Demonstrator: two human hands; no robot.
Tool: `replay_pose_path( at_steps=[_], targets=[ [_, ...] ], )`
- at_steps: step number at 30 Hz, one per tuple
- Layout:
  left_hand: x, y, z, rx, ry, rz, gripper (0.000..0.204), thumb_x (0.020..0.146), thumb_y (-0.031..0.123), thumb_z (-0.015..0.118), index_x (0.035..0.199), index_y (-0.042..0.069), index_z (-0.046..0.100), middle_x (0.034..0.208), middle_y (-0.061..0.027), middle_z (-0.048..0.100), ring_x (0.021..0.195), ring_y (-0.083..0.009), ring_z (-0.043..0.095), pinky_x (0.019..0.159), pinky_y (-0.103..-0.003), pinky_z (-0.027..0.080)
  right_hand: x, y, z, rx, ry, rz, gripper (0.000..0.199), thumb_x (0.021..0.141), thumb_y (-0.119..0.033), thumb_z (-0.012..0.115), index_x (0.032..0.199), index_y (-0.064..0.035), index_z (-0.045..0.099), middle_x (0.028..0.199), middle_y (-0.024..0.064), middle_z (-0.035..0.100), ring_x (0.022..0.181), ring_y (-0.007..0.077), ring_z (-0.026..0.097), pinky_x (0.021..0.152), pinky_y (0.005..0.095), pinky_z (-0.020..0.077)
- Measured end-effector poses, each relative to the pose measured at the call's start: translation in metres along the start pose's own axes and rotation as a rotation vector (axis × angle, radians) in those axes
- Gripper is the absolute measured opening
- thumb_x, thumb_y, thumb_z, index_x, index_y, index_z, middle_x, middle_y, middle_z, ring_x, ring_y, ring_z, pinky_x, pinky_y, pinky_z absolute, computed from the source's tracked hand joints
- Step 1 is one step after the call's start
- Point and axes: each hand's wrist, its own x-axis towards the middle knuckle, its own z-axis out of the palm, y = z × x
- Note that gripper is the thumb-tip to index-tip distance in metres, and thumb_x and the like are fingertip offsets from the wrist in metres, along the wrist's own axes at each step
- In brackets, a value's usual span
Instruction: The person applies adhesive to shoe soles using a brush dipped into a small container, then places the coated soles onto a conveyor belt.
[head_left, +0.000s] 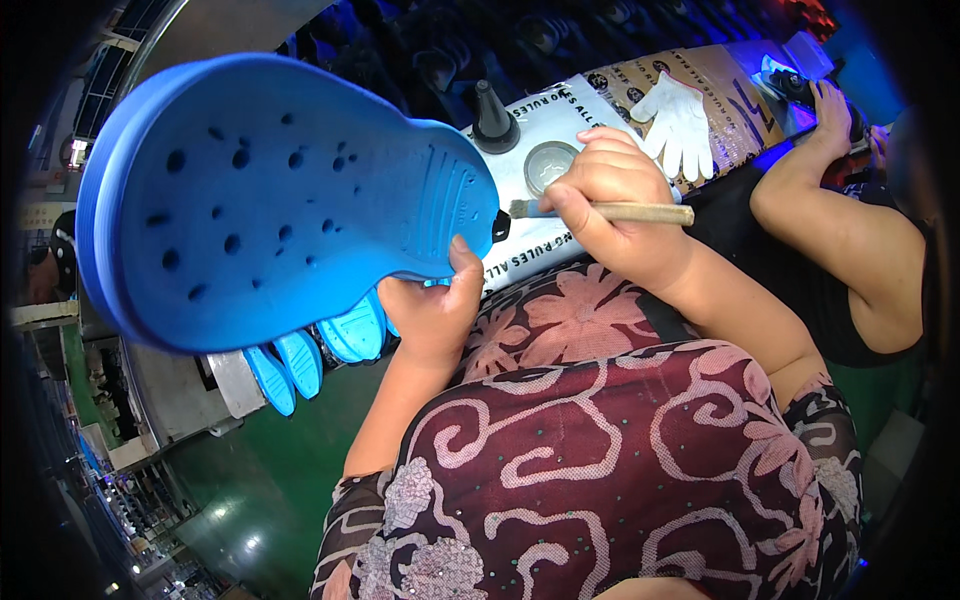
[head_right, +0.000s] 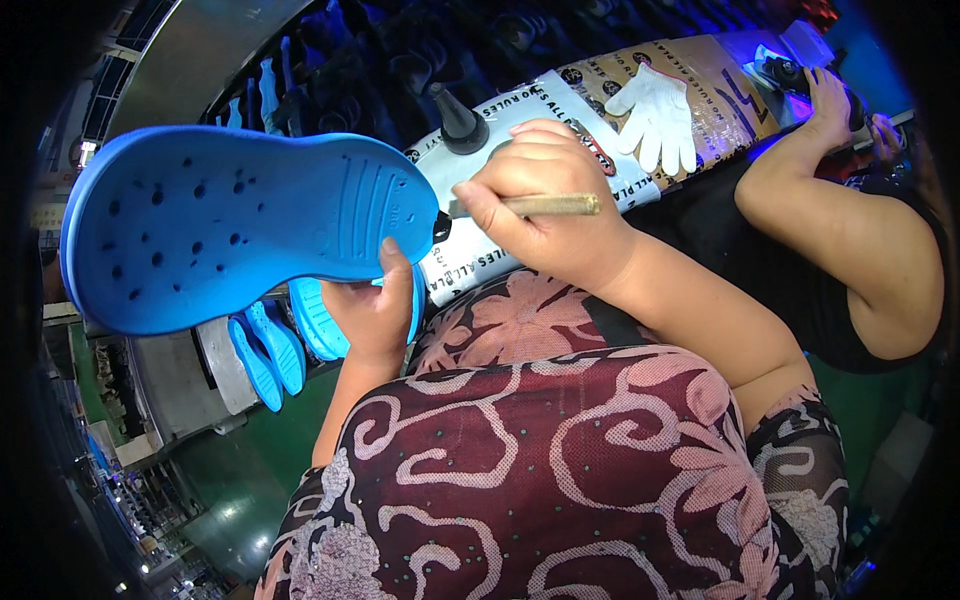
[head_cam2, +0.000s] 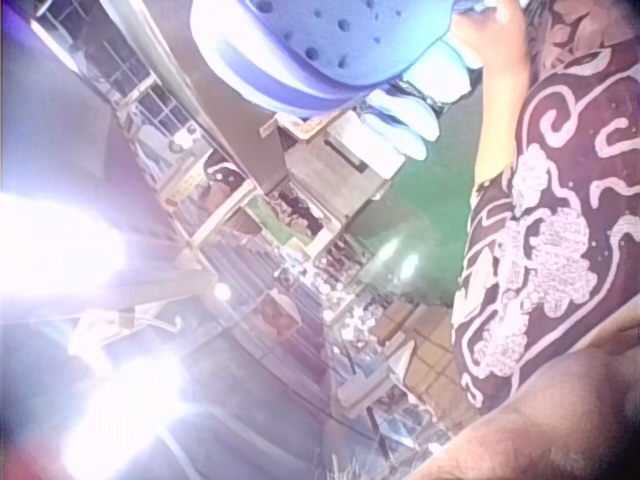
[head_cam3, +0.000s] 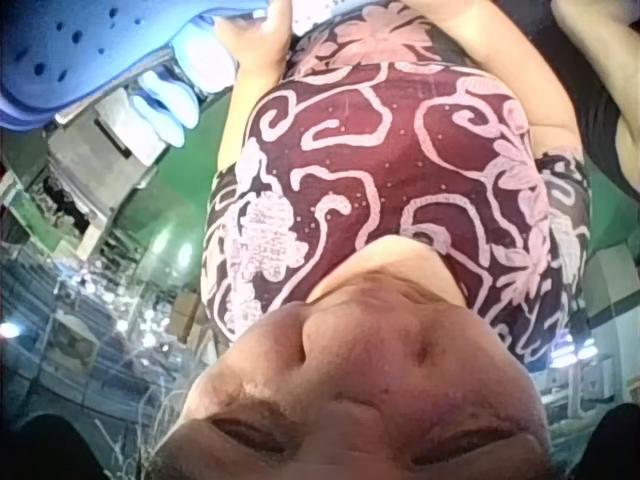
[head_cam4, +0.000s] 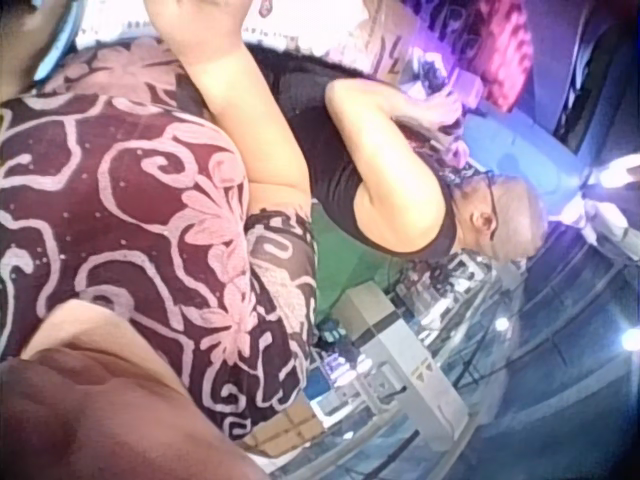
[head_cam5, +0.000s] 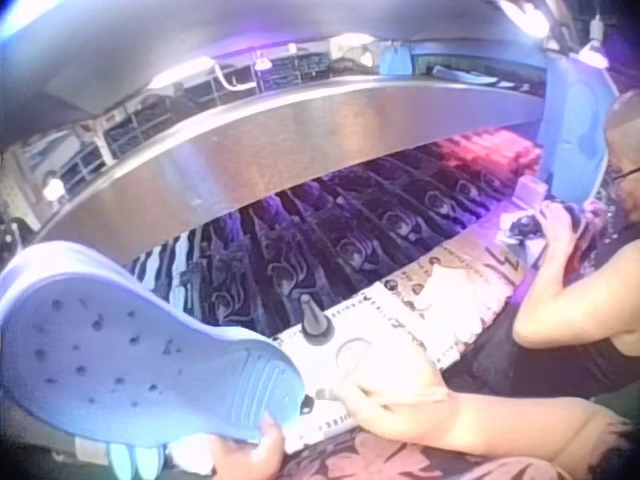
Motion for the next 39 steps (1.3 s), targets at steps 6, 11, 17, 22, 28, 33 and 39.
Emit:
replay_pose_path(
  at_steps=[6, 11, 17, 22, 28, 33, 39],
  targets=[
    [0.0, -0.009, -0.003, 0.034, -0.059, 0.002, 0.043, 0.075, -0.003, 0.06, 0.116, -0.007, 0.048, 0.113, -0.017, 0.057, 0.101, -0.0256, 0.058, 0.091, -0.036, 0.045, 0.0, -0.005, 0.001, 0.043, -0.071, -0.054, 0.017, 0.078, -0.019, 0.069, 0.065, -0.0083, 0.066, 0.058, 0.0027, 0.059, 0.056, 0.0222, 0.052, 0.071, 0.0332, 0.0419],
    [-0.003, -0.011, 0.0, 0.048, -0.047, 0.013, 0.044, 0.077, -0.001, 0.06, 0.118, -0.008, 0.047, 0.114, -0.0172, 0.055, 0.101, -0.0271, 0.057, 0.092, -0.038, 0.045, 0.0, -0.002, 0.0, 0.091, 0.008, -0.028, 0.016, 0.079, -0.017, 0.068, 0.066, -0.0081, 0.066, 0.056, 0.0034, 0.057, 0.054, 0.0217, 0.052, 0.066, 0.0334, 0.0409],
    [0.005, 0.009, 0.009, -0.013, -0.068, 0.124, 0.02, 0.081, 0.003, 0.061, 0.1, -0.004, 0.06, 0.094, -0.0131, 0.064, 0.082, -0.023, 0.062, 0.074, -0.033, 0.049, 0.002, -0.008, 0.009, 0.066, -0.021, -0.094, 0.018, 0.075, -0.016, 0.071, 0.061, -0.0083, 0.062, 0.055, 0.0026, 0.056, 0.052, 0.0213, 0.051, 0.063, 0.0322, 0.0399],
    [0.007, 0.01, 0.007, 0.19, -0.06, 0.222, 0.014, 0.084, 0.011, 0.059, 0.091, 0.0, 0.063, 0.081, -0.0112, 0.064, 0.068, -0.0245, 0.06, 0.063, -0.034, 0.047, 0.003, -0.003, 0.003, 0.036, 0.003, -0.064, 0.02, 0.076, -0.017, 0.07, 0.06, -0.0075, 0.062, 0.054, 0.0033, 0.056, 0.051, 0.0217, 0.052, 0.062, 0.0326, 0.04],
    [0.006, 0.011, 0.004, 0.338, -0.071, 0.249, 0.014, 0.082, 0.015, 0.06, 0.085, 0.002, 0.063, 0.073, -0.0123, 0.061, 0.062, -0.028, 0.057, 0.059, -0.037, 0.045, 0.004, -0.009, 0.011, -0.031, -0.042, -0.079, 0.017, 0.074, -0.018, 0.072, 0.062, -0.0097, 0.063, 0.058, 0.003, 0.059, 0.057, 0.0205, 0.056, 0.066, 0.0327, 0.0406],
    [0.004, 0.008, 0.01, 0.32, -0.074, 0.186, 0.013, 0.082, 0.011, 0.061, 0.088, 0.0, 0.063, 0.079, -0.0124, 0.063, 0.067, -0.0249, 0.06, 0.061, -0.034, 0.047, -0.001, -0.003, 0.008, -0.128, -0.055, -0.063, 0.017, 0.074, -0.016, 0.072, 0.062, -0.0091, 0.062, 0.058, 0.0027, 0.058, 0.057, 0.0205, 0.056, 0.065, 0.0327, 0.0405],
    [0.002, 0.005, 0.002, 0.006, 0.006, 0.018, 0.017, 0.078, 0.003, 0.064, 0.093, -0.004, 0.059, 0.088, -0.0114, 0.065, 0.077, -0.018, 0.062, 0.07, -0.029, 0.049, -0.001, -0.003, -0.005, -0.053, -0.052, 0.027, 0.019, 0.079, -0.015, 0.068, 0.062, -0.0064, 0.062, 0.059, 0.0041, 0.059, 0.059, 0.0211, 0.057, 0.065, 0.0321, 0.0412]
  ],
)
